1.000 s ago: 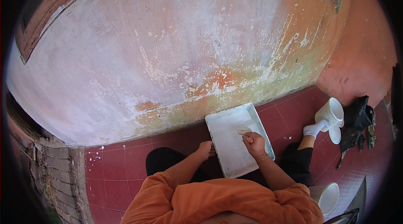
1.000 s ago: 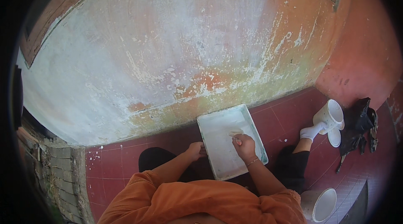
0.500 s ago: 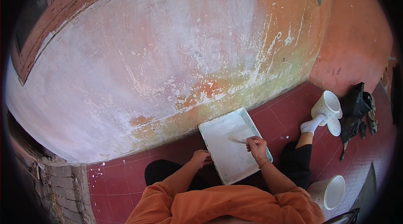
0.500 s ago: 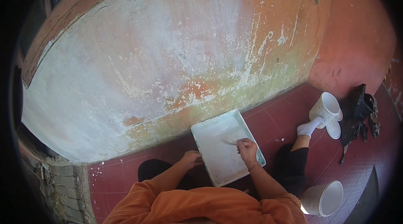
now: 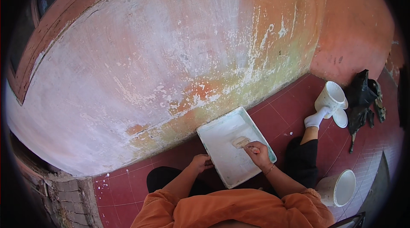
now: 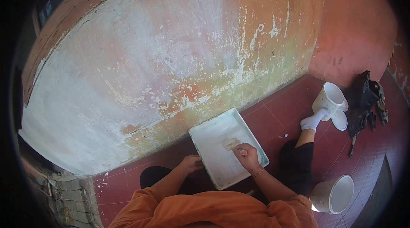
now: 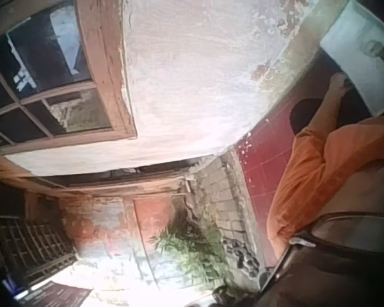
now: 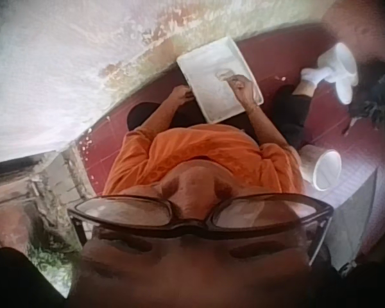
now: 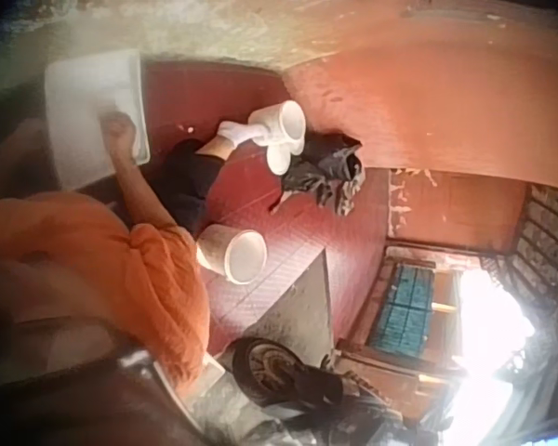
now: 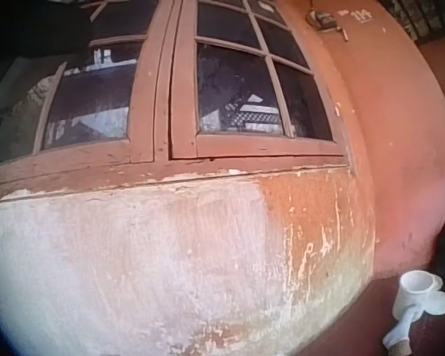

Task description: The person paints a wall using a brush. They dip the brush into a white paint tray on the floor, wipe the excess paint, and then apply vertical strokes to an orange exterior wall, covering a rectangular section.

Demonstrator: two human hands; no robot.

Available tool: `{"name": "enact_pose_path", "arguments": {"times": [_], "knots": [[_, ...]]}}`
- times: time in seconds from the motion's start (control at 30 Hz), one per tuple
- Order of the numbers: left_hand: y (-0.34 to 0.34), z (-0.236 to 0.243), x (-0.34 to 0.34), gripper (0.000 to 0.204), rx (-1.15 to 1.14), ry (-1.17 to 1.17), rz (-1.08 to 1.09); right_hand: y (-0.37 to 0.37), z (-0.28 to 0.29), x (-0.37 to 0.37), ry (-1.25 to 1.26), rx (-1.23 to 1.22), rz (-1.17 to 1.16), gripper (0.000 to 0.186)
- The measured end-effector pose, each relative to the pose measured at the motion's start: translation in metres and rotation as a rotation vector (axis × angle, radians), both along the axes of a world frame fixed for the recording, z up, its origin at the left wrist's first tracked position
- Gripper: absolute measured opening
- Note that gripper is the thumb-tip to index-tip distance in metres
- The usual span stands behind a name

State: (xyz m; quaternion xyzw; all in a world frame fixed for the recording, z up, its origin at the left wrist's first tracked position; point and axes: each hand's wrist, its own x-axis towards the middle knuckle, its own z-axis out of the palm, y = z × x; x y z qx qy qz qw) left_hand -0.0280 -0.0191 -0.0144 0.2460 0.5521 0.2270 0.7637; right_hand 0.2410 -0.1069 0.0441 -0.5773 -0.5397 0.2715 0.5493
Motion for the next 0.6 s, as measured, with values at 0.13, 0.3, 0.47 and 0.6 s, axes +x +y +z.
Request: {"name": "enact_pose_path", "arguments": {"times": [0.13,0.3,0.47,0.6], "knots": [[-0.001,-0.009,-0.004,0.016,0.011,-0.019,0.004,-0.015,0.0,-0.018,-0.284,0.03,0.082,0.012],[-0.002,-0.011,-0.005,0.015,0.007,0.019,0.014,-0.023,0.012,-0.022,-0.005,-0.006,0.034,0.018],[-0.002,-0.005,0.002,0.014,0.005,0.055,0.038,-0.023,-0.01,-0.002,0.328,-0.229,-0.019,0.016],[-0.005,-0.015,-0.007,0.015,0.002,0.051,0.008,-0.019,0.029,0.005,0.612,-0.227,-0.005,0.017]]}}
